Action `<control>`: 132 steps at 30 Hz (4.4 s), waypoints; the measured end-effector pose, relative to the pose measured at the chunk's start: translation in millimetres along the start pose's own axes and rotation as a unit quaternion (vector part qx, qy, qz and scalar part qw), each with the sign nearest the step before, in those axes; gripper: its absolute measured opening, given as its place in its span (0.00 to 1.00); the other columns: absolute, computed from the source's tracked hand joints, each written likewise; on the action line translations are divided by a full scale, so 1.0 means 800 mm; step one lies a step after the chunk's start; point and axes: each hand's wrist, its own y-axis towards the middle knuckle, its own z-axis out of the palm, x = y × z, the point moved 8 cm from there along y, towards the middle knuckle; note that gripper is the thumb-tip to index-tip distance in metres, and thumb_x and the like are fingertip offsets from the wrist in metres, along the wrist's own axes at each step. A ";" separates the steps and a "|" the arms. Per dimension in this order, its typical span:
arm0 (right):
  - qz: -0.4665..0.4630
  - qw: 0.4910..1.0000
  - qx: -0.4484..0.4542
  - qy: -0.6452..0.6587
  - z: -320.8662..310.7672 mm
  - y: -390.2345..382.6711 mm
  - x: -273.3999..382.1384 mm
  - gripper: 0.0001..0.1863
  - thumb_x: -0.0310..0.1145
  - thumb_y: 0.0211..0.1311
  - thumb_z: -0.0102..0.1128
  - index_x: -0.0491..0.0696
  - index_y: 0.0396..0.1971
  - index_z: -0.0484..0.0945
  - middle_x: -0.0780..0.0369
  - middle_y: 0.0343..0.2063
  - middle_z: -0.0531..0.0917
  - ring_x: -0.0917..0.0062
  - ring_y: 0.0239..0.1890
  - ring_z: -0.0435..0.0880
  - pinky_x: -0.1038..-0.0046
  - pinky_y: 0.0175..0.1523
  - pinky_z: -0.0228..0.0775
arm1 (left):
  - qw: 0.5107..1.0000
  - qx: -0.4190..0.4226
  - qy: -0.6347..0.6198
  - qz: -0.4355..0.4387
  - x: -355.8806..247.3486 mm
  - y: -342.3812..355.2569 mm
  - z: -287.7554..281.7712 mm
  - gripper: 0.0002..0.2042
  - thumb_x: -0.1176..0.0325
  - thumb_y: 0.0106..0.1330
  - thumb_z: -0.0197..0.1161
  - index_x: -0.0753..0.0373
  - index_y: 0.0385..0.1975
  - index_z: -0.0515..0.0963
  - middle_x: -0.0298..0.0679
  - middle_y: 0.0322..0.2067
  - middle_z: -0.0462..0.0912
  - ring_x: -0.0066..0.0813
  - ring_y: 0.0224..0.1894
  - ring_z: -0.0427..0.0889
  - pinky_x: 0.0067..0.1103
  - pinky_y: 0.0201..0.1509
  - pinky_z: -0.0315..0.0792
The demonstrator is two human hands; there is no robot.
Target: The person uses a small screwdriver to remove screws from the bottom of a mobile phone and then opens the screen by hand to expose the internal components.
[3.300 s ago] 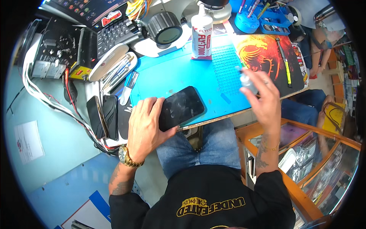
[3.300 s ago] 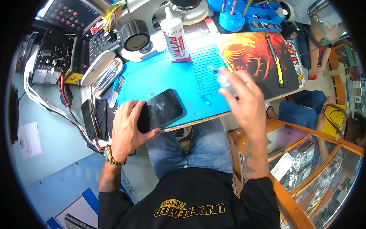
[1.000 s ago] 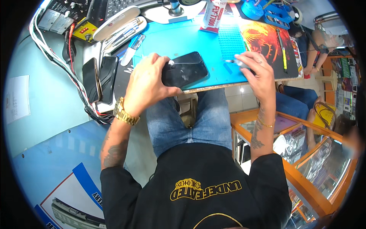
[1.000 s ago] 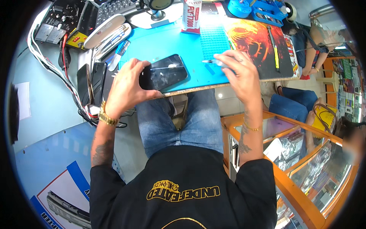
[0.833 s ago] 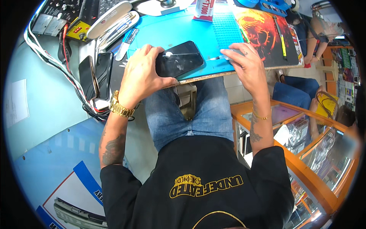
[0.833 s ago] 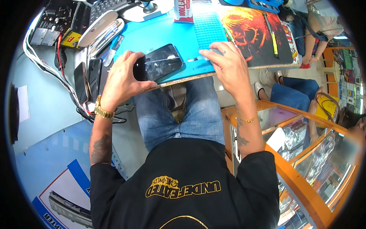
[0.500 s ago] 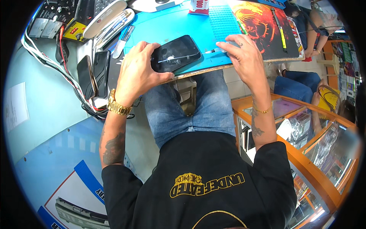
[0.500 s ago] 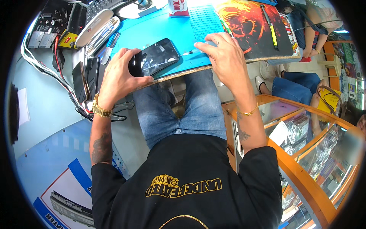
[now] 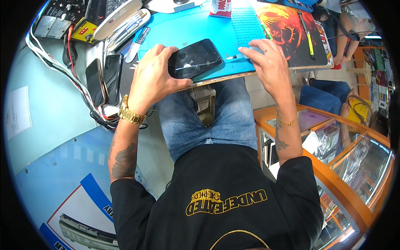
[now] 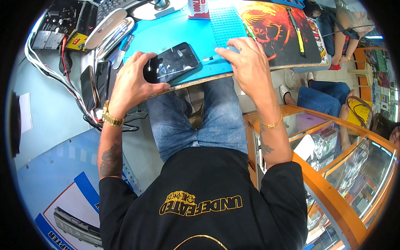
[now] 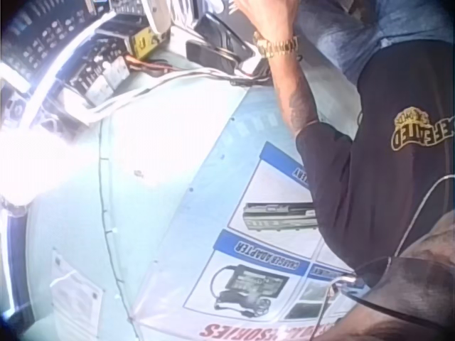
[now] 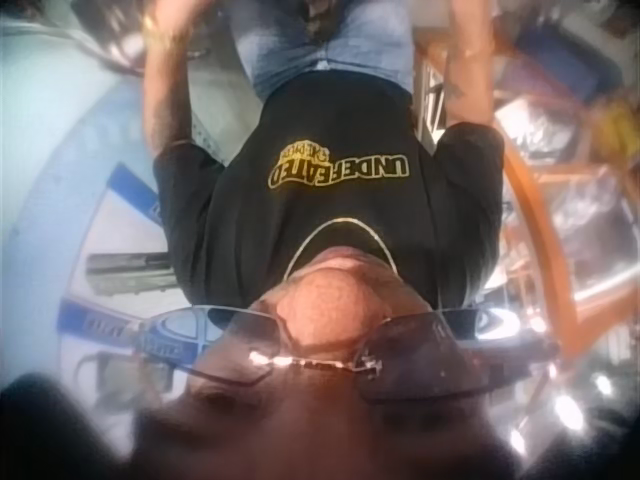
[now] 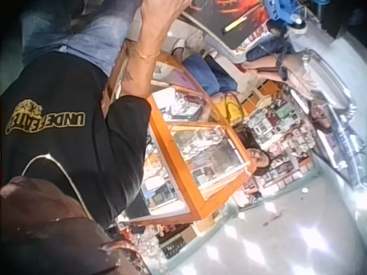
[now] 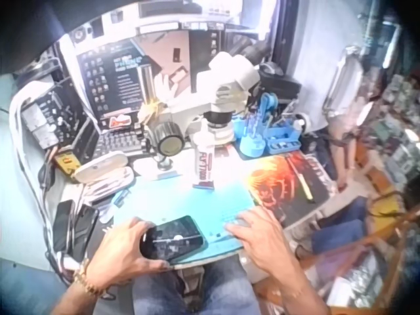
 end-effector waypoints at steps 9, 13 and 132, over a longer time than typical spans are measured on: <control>-0.006 1.000 -0.010 -0.018 -0.002 -0.001 0.001 0.18 0.22 0.57 0.64 0.54 0.47 0.89 0.59 0.45 0.84 0.64 0.53 0.80 0.59 0.58 0.70 | 1.000 0.004 0.000 0.009 -0.002 0.005 -0.002 0.38 0.54 0.43 0.81 0.66 0.56 0.80 0.45 0.45 0.81 0.45 0.51 0.82 0.35 0.58 0.76; -0.006 1.000 -0.022 -0.010 -0.004 0.001 0.006 0.19 0.22 0.56 0.66 0.54 0.47 0.89 0.60 0.45 0.85 0.64 0.53 0.80 0.60 0.58 0.70 | 0.999 0.032 0.003 -0.011 0.002 0.006 -0.002 0.38 0.53 0.43 0.81 0.66 0.56 0.80 0.45 0.45 0.81 0.46 0.51 0.82 0.36 0.57 0.76; -0.066 0.996 -0.065 0.009 0.018 0.029 -0.009 0.23 0.20 0.53 0.59 0.55 0.47 0.89 0.61 0.47 0.86 0.64 0.54 0.82 0.60 0.58 0.75 | 0.999 0.041 0.025 0.009 -0.009 0.024 -0.008 0.35 0.58 0.47 0.82 0.69 0.55 0.80 0.47 0.44 0.83 0.46 0.48 0.84 0.35 0.54 0.77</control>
